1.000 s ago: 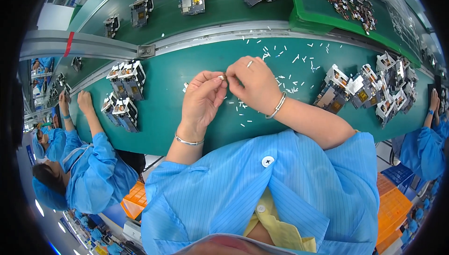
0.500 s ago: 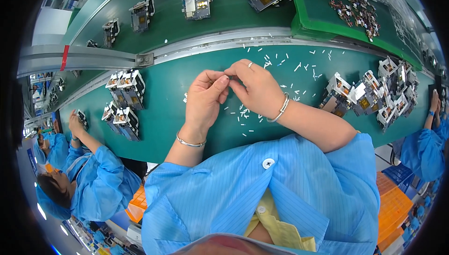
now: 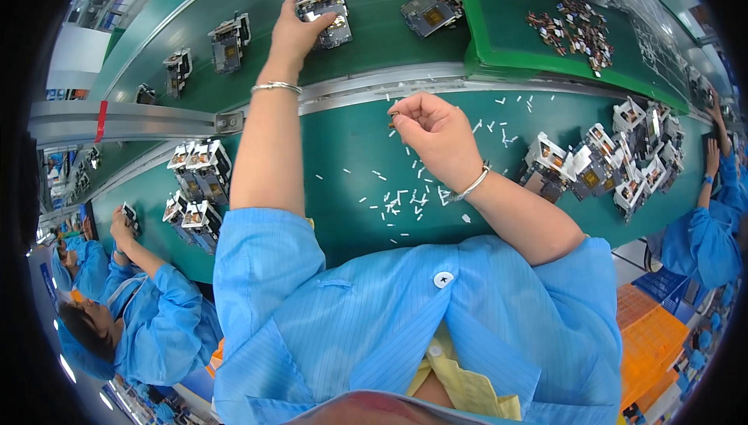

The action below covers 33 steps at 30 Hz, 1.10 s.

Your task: The person assembles small plastic components onto electronic circuit boards by hand at an industrial workbench.

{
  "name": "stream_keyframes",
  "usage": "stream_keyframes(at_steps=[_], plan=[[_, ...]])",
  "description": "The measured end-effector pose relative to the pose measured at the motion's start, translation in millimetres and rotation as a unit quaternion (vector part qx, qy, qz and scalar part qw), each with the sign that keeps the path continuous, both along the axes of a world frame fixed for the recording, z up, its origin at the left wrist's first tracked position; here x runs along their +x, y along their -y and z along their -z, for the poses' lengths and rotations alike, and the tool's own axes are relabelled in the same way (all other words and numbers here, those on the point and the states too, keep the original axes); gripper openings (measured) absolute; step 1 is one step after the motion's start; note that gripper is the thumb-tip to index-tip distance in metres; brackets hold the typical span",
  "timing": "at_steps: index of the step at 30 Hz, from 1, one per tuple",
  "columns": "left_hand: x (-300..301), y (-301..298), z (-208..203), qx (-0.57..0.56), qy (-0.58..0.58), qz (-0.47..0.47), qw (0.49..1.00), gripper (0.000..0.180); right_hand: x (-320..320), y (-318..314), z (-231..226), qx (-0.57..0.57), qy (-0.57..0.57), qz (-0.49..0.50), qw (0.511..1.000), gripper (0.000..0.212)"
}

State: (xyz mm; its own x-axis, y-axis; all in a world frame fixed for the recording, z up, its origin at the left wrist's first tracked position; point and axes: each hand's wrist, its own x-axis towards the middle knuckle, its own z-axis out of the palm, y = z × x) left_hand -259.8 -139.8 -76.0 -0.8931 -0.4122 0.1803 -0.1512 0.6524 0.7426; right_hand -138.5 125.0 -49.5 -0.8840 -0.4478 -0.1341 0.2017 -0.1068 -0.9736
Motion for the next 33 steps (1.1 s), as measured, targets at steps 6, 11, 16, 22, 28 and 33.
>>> stream_keyframes(at_steps=[6, 11, 16, 22, 28, 33], plan=[[46.0, -11.9, -8.7, 0.147, 0.018, 0.024, 0.989, 0.059, 2.3, -22.8, -8.0, 0.005, 0.022, 0.005, 1.0, 0.009], [147.7, -55.1, -38.4, 0.293, 0.039, 0.069, 0.953, 0.057, 10.8, -36.0, -4.5, -0.026, 0.03, -0.014, 0.999, 0.009], [209.8, -88.9, 0.2, 0.24, 0.074, 0.136, 0.958, 0.065, 21.2, -28.6, 0.9, 0.091, -0.225, -0.039, 0.969, 0.013], [222.0, -99.5, -11.9, 0.147, -0.014, 0.12, 0.982, 0.067, 26.3, -7.0, -0.2, 0.218, -0.42, -0.037, 0.88, 0.016], [220.6, -104.3, -2.0, 0.158, -0.039, 0.119, 0.98, 0.062, 27.2, 2.0, 3.7, 0.245, -0.437, -0.016, 0.866, 0.015], [218.4, -106.3, -4.2, 0.168, -0.022, 0.106, 0.98, 0.058, 25.4, 5.0, 4.8, 0.25, -0.449, -0.009, 0.858, 0.013]])
